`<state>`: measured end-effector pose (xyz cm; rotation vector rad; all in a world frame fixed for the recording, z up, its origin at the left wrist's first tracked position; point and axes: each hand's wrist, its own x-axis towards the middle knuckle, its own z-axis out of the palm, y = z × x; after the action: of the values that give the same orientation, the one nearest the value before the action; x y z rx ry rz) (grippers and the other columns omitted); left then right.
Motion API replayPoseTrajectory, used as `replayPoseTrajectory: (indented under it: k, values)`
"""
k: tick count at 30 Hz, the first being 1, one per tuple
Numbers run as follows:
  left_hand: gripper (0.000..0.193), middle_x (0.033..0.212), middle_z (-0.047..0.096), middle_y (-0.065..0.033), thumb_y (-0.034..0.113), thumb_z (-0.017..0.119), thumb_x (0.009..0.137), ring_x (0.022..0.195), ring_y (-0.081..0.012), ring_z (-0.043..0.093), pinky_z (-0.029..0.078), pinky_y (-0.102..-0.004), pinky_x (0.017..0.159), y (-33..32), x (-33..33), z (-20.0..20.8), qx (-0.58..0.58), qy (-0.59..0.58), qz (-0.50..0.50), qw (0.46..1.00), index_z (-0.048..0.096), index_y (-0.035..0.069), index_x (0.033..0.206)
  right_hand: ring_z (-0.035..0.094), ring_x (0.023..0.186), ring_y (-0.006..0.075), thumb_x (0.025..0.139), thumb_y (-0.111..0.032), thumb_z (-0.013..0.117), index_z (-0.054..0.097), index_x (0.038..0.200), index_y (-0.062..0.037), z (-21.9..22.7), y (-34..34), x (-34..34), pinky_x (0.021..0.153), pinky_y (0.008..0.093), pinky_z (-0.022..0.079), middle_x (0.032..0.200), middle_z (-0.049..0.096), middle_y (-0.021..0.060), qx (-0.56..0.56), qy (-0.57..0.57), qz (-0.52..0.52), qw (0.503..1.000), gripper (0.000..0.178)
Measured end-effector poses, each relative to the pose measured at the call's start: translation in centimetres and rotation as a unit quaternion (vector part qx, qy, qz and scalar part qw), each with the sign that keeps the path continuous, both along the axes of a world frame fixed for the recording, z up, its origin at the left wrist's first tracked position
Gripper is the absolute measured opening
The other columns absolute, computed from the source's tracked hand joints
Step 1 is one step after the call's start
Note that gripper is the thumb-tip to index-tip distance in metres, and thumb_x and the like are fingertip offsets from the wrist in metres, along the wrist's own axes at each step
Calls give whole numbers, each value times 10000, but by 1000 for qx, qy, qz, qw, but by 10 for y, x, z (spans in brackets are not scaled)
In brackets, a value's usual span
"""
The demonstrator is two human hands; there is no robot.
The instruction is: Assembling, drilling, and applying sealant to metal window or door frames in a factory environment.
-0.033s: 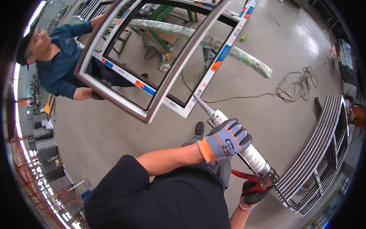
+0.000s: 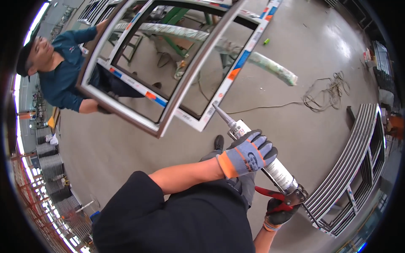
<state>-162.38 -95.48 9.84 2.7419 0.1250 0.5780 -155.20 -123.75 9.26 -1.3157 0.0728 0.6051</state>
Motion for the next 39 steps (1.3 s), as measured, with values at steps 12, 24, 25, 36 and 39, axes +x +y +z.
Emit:
replayPoseTrajectory:
  k: [12, 24, 25, 36, 39]
  values:
    - [267, 929, 583, -61, 208, 616, 759, 908, -246, 608, 483, -438, 935, -8, 290, 14, 73, 60, 20, 995, 632, 100, 1003, 555, 1094, 200, 1002, -175, 484, 466, 1299, -20, -8, 17, 320, 980, 336, 448, 1219, 556, 85, 108, -76, 82, 988, 335]
    - [451, 1300, 596, -121, 214, 643, 741, 1201, -305, 571, 426, -477, 1049, 58, 339, 42, 61, -113, 189, 974, 653, 105, 1179, 439, 379, 141, 1025, -319, 402, 486, 1193, -3, 44, 145, 487, 298, 246, 320, 743, 553, 73, 162, -65, 152, 973, 367]
    - [450, 1292, 603, -124, 222, 656, 741, 1205, -309, 568, 427, -482, 1046, 69, 328, 34, 49, -128, 195, 971, 653, 105, 1175, 419, 345, 143, 1023, -324, 401, 487, 1180, 12, 44, 157, 489, 299, 245, 324, 650, 527, 76, 143, -151, 196, 958, 381]
    - [397, 1160, 607, -174, 220, 671, 817, 1127, -367, 540, 392, -495, 1022, 195, 130, -141, -28, 13, 573, 819, 594, 17, 1148, 455, 416, 175, 968, -574, 385, 562, 1002, -36, 62, 358, 468, 380, 290, 344, 603, 520, 82, 166, -87, 204, 961, 567]
    - [421, 1172, 601, -193, 247, 662, 836, 1142, -375, 528, 373, -498, 1046, 199, 105, -167, -76, 35, 625, 776, 578, -7, 1161, 454, 447, 141, 970, -436, 494, 560, 924, -47, 67, 443, 467, 418, 264, 347, 599, 511, 61, 102, -212, 261, 936, 397]
